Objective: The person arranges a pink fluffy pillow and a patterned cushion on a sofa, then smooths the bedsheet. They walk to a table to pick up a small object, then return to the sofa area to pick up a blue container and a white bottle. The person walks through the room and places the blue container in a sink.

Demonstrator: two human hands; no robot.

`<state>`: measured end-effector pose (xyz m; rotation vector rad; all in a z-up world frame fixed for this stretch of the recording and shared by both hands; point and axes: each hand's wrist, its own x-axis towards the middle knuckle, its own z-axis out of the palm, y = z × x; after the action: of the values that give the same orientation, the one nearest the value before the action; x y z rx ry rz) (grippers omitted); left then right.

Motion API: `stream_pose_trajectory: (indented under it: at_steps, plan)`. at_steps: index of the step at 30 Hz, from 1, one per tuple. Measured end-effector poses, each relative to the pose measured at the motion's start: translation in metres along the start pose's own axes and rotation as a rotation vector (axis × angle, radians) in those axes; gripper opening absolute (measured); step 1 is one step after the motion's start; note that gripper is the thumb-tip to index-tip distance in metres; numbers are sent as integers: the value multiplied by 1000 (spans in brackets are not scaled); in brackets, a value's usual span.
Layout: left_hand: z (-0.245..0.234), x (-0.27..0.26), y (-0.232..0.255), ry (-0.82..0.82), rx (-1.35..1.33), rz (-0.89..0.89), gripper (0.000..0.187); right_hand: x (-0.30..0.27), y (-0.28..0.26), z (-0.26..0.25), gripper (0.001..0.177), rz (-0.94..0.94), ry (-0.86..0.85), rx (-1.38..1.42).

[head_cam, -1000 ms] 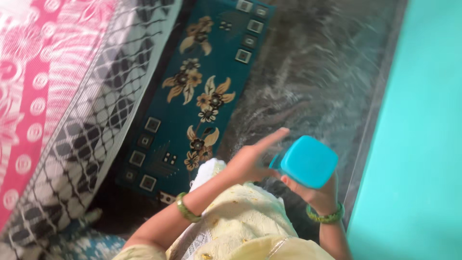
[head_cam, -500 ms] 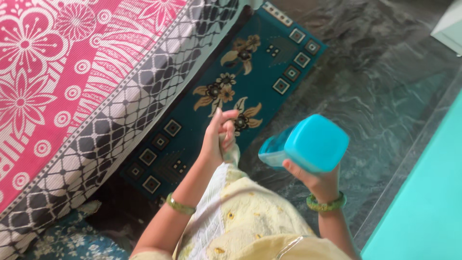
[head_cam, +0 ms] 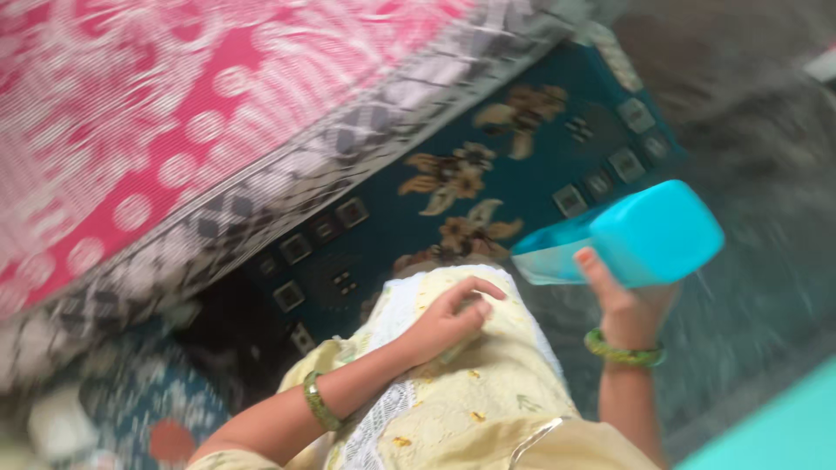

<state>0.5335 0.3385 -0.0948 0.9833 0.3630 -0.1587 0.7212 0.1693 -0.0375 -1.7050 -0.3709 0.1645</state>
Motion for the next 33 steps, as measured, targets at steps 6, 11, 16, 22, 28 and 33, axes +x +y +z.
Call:
stream_pose_trajectory:
  at_steps: [6, 11, 16, 22, 28, 33]
  plan:
    - [-1, 2, 31, 164, 447, 517, 61, 80, 4, 44, 63, -199, -276, 30]
    - [19, 27, 14, 376, 141, 418, 65, 116, 32, 51, 62, -223, -510, -34]
    - [16, 41, 15, 417, -180, 319, 61, 126, 42, 73, 77, -248, -666, 115]
    - [-13, -1, 22, 582, -186, 389, 53, 101, 23, 111, 85, -189, -721, 69]
    - [-80, -63, 11, 836, -182, 538, 51, 40, 6, 176, 88, -260, -781, 114]
    - [-140, -163, -13, 1107, -275, 542, 44, -36, -15, 255, 87, -295, -846, 44]
